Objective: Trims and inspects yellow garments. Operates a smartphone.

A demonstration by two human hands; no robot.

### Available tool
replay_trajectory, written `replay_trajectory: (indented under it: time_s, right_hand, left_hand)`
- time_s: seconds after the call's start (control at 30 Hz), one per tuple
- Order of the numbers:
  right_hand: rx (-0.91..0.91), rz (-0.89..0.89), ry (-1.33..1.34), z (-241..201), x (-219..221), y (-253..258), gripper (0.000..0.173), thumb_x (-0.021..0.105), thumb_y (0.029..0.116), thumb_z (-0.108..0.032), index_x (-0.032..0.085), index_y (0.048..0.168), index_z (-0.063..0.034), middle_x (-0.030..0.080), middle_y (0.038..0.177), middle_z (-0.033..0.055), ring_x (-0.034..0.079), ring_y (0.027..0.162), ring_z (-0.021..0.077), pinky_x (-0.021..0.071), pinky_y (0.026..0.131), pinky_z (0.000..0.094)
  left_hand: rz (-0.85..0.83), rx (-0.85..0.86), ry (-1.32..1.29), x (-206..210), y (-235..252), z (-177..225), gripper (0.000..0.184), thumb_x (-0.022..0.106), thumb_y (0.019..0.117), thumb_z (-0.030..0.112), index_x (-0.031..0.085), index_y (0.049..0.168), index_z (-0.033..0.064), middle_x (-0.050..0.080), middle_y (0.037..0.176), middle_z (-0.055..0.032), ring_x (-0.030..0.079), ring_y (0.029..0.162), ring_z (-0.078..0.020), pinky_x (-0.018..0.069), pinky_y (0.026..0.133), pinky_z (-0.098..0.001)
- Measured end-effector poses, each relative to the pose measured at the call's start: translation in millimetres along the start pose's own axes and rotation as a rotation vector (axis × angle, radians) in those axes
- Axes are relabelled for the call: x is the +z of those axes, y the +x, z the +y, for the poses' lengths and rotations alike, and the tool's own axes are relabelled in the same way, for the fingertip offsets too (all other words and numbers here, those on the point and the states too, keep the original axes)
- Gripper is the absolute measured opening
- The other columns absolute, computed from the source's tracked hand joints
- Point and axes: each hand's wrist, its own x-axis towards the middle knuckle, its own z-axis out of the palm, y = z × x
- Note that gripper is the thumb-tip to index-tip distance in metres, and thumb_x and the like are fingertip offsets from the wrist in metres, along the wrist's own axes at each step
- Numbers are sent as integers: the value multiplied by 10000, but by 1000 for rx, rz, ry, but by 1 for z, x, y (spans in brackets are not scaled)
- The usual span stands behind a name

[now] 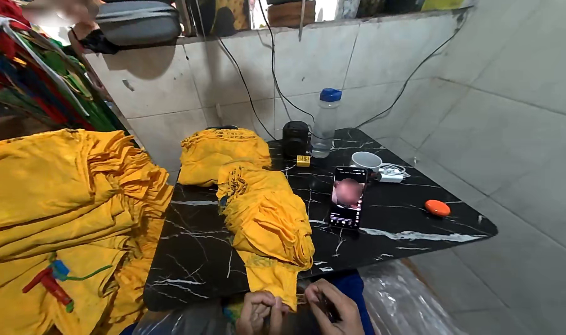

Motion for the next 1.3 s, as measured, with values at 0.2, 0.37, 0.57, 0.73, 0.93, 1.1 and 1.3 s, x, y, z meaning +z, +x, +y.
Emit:
replay_trajectory:
  time_s: [0.2, 0.37, 0.57, 0.73, 0.93, 1.1, 1.3]
  right_hand:
    - [1, -65, 75, 1, 1, 6, 335, 699, 980, -146, 646, 1265, 22, 725, 1108, 90, 704, 1007, 124, 612, 846, 289]
    - [28, -26, 51, 1, 7, -3, 138, 739, 943, -139, 744, 943, 0, 716, 867, 78, 658, 754, 70, 553, 684, 206]
    - [141, -171, -13, -9, 3, -7, 210, 633, 1007, -142, 737, 1043, 37, 734, 958, 156, 703, 873, 185, 572, 825, 348]
    - [273, -212, 143, -6, 0, -9, 222, 692, 988, -220, 709, 942, -3, 712, 822, 68, 679, 738, 111, 574, 710, 301]
    - [215, -308, 93, -5, -5, -8, 236, 577, 1046, -167, 675, 973, 35, 666, 798, 113, 647, 705, 156, 553, 691, 334]
    - [262, -325, -49, -8, -2, -8, 321, 538, 1072, -276, 687, 1073, 8, 703, 872, 128, 691, 799, 227, 572, 761, 442]
    - [288, -260, 220, -8, -3, -8, 201, 591, 1037, -148, 662, 930, 7, 672, 789, 48, 635, 694, 86, 545, 672, 266]
  left_hand:
    - [-47, 22, 21, 0, 2, -4, 182, 655, 888, -93, 644, 1001, 49, 722, 939, -13, 727, 810, -103, 643, 774, -277]
    - [-55, 35, -27, 2, 2, -5, 195, 661, 900, -79, 648, 1009, 81, 720, 933, -12, 732, 784, -113, 647, 749, -279]
    - [-60, 38, 14, 3, -1, -3, 176, 673, 886, -84, 648, 998, 50, 727, 933, -18, 731, 804, -104, 644, 773, -277]
    - [-61, 35, 13, 3, -3, -1, 190, 687, 884, -79, 637, 1020, 43, 747, 920, -22, 737, 799, -112, 644, 786, -294]
    - [-51, -73, -2, 6, 0, 6, 378, 691, 860, -116, 550, 1203, -43, 775, 911, -46, 757, 785, -137, 649, 747, -312]
    - [-93, -32, 52, 6, 2, 6, 348, 742, 825, -116, 606, 1139, -50, 766, 951, -55, 757, 810, -142, 662, 774, -332]
    - [-96, -70, -22, 5, 0, -1, 199, 681, 876, -105, 628, 1043, -10, 734, 964, -44, 732, 827, -110, 647, 762, -293]
